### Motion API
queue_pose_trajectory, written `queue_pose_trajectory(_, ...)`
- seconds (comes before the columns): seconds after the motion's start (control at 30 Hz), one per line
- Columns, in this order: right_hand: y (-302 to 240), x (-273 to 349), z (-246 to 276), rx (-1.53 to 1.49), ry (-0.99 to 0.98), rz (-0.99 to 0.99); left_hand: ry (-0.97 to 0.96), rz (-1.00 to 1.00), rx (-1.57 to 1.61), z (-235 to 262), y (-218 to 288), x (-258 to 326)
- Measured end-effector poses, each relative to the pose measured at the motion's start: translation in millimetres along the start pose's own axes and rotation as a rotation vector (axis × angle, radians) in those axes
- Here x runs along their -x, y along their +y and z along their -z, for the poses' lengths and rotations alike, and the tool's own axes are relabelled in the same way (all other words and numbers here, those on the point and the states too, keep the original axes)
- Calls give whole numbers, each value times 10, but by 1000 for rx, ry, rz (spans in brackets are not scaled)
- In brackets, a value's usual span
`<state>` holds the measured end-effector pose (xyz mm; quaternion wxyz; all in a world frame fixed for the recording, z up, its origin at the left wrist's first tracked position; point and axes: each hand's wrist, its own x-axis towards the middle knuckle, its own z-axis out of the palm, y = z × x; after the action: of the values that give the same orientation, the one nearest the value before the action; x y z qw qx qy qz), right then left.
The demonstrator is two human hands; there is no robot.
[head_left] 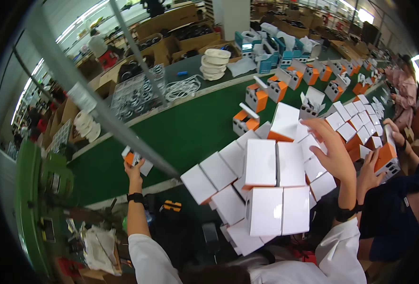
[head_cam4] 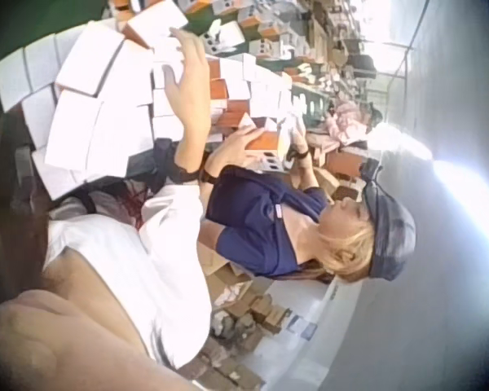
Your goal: The recorder is packing small electronic devices or accessories from a production line into boxes.
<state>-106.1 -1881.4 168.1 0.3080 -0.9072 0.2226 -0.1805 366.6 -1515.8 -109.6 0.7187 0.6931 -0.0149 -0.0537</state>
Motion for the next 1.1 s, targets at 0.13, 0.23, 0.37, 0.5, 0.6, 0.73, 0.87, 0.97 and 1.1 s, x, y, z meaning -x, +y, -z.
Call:
queue_pose_trajectory(0.13, 243, -408, -53, 281, 67, 128, 100, 26, -225, -296, -834, -175)
queue_pose_trajectory(0.23, 311, -657, -188, 473, -19, 181, 20, -60, -134, -28, -1103, -219)
queue_pose_trajectory(0.37, 466, -829, -293, 410, -98, 314, 307, 36, -643, 178, -782, 59)
queue_pose_trajectory(0.5, 492, -747, -12, 299, 40, 154, 350, -428, -453, 59, 340, 893)
queue_pose_trajectory(0.6, 241, -621, 175, 87, 387, 225, 448, -763, -217, -155, 1466, 1928)
queue_pose_trajectory(0.73, -384, -435, 288, 62, 353, 625, -293, -1055, -273, -879, 2549, 2822)
queue_pose_trajectory(0.87, -914, -158, 170, -10, -4, 826, -956, -935, -447, -1638, 3192, 3117)
queue_pose_trajectory(0.97, -965, -67, 70, -16, -106, 945, -1020, -874, -376, -1664, 3052, 3215)
queue_pose_trajectory(1.1, -862, -43, -188, -758, -38, 613, -626, -1040, -468, -1581, 2920, 3229)
